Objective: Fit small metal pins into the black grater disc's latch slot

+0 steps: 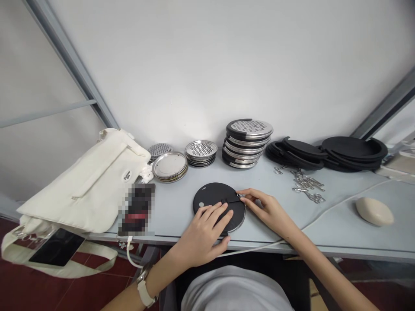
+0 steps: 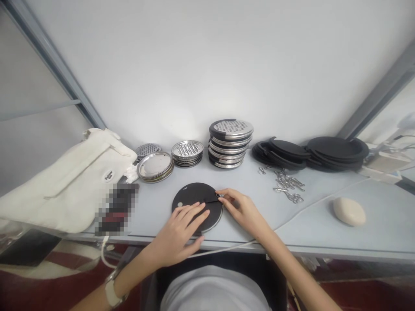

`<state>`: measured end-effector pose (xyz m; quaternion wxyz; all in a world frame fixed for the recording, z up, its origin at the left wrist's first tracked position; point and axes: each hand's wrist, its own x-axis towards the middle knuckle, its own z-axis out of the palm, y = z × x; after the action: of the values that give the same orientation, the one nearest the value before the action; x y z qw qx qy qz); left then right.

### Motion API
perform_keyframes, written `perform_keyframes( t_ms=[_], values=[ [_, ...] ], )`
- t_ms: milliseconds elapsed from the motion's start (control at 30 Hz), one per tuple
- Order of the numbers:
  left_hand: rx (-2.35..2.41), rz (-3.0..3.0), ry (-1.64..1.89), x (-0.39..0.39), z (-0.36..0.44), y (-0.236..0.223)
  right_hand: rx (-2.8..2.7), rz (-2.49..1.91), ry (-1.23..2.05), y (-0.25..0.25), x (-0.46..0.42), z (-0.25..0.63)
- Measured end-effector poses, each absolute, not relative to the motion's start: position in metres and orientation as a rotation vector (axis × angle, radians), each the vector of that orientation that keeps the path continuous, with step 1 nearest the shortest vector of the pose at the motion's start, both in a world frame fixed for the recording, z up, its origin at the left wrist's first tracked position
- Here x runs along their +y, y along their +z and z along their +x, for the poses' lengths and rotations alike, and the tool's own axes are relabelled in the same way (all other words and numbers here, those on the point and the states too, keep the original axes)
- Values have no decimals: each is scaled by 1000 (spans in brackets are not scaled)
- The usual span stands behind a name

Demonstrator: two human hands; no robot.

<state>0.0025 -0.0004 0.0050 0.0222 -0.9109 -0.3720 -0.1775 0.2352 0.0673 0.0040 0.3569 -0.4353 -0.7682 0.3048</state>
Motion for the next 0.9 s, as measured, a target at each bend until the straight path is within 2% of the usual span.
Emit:
perform_keyframes(
  t_ms=[900],
  values=[
    [-1169,-2833,-525,0,2,4,-2042,-1086,659,5,65,235]
  ],
)
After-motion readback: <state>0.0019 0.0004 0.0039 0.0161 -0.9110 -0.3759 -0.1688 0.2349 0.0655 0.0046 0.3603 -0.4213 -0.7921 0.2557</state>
